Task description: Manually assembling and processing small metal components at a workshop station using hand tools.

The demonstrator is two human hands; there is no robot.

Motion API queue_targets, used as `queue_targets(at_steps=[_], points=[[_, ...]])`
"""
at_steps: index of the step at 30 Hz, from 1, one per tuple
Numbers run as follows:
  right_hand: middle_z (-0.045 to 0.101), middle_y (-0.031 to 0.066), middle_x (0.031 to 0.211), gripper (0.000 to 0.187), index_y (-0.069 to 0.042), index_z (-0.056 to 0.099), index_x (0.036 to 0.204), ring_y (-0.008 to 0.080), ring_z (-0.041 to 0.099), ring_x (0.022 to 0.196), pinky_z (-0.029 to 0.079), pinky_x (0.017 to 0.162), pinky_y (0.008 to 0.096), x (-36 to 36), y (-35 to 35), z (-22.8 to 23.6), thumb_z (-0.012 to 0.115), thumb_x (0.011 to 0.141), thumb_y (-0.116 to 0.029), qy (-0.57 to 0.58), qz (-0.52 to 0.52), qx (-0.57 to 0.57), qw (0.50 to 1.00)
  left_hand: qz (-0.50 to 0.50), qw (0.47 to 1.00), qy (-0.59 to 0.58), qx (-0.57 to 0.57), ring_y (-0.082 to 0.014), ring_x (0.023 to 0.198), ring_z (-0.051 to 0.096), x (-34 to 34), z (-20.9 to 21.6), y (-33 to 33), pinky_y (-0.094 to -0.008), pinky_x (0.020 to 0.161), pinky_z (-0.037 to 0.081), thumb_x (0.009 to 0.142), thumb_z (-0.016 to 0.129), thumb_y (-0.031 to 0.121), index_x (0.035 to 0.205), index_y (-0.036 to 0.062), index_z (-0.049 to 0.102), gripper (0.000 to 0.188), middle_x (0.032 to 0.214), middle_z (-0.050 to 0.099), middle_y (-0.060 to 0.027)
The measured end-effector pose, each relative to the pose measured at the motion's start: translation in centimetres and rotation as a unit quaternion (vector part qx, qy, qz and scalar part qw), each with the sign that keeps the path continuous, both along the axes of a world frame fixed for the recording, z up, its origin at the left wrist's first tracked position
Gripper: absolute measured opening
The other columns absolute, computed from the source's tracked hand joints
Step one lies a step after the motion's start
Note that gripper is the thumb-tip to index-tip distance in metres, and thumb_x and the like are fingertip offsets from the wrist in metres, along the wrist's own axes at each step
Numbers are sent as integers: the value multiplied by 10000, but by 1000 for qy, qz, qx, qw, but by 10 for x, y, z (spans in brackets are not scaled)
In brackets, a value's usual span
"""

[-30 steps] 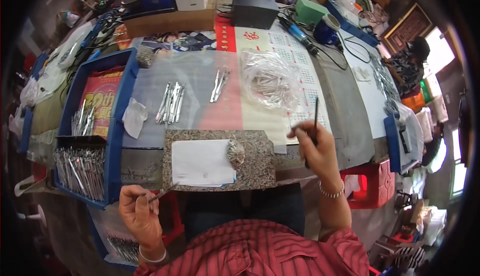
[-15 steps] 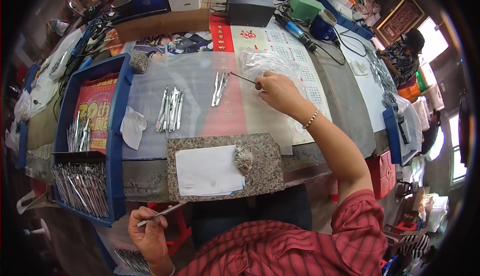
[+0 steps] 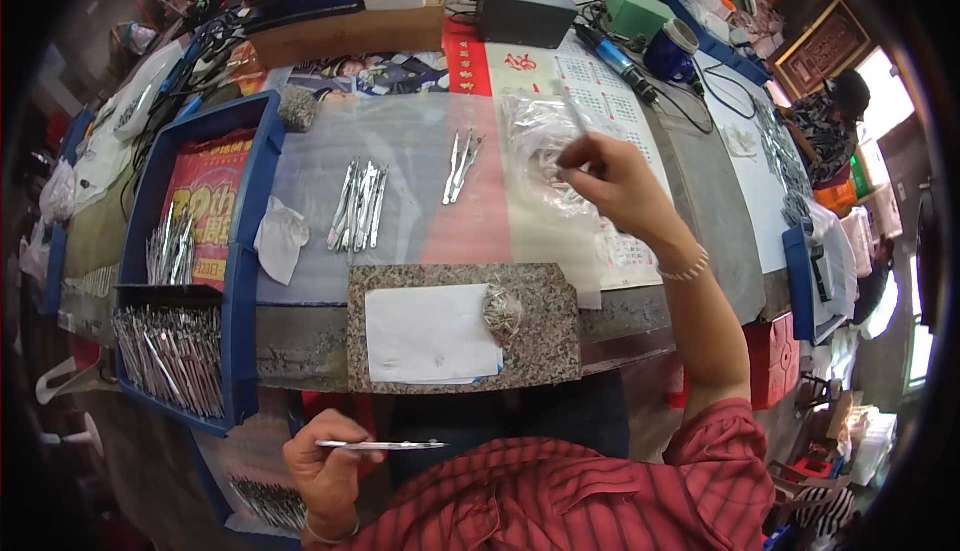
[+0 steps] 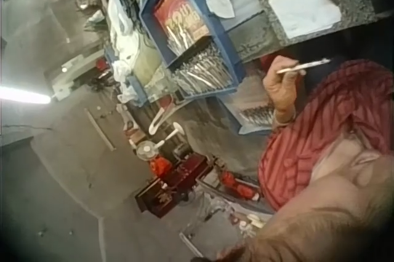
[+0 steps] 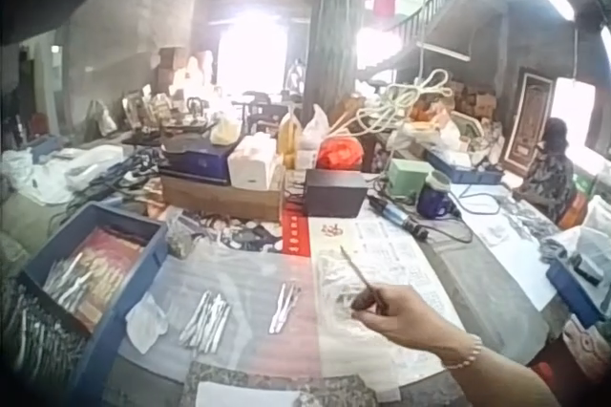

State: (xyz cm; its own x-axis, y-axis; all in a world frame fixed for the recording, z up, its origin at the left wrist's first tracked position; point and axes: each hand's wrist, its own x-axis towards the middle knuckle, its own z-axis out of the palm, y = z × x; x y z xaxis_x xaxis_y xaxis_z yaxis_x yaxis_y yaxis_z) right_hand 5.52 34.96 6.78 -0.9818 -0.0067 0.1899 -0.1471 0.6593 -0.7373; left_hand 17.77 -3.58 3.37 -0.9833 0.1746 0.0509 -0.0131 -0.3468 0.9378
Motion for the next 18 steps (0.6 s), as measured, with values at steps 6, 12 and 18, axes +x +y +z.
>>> queue_targets(at_steps=[6,12,18], points=[[685,111,877,430,8,471,1220,46,495,499,379,447,165,91,-44,29,645,829,-29,-295,33,-421,857,-165,980,-2,-110,-146,742,577,-14,10,43,-246,663,440,768,658,-79,923,-25,658,164,827,601,-88],[687,110,878,548,-4,378,1294,50,539,556,372,438,164,124,-63,2,674,835,-51,-376,96,-481,786,-233,964,-16,-130,-86,658,571,-18,15,92,-217,599,444,844,645,2,1023,-11,656,179,816,593,-55],[665,74,846,601,-3,342,1328,39,532,608,387,469,177,135,-64,-3,673,829,-49,-372,153,-459,792,-236,934,141,-228,-98,671,570,-11,15,109,-237,574,440,854,644,20,974,2,644,121,817,586,-59]])
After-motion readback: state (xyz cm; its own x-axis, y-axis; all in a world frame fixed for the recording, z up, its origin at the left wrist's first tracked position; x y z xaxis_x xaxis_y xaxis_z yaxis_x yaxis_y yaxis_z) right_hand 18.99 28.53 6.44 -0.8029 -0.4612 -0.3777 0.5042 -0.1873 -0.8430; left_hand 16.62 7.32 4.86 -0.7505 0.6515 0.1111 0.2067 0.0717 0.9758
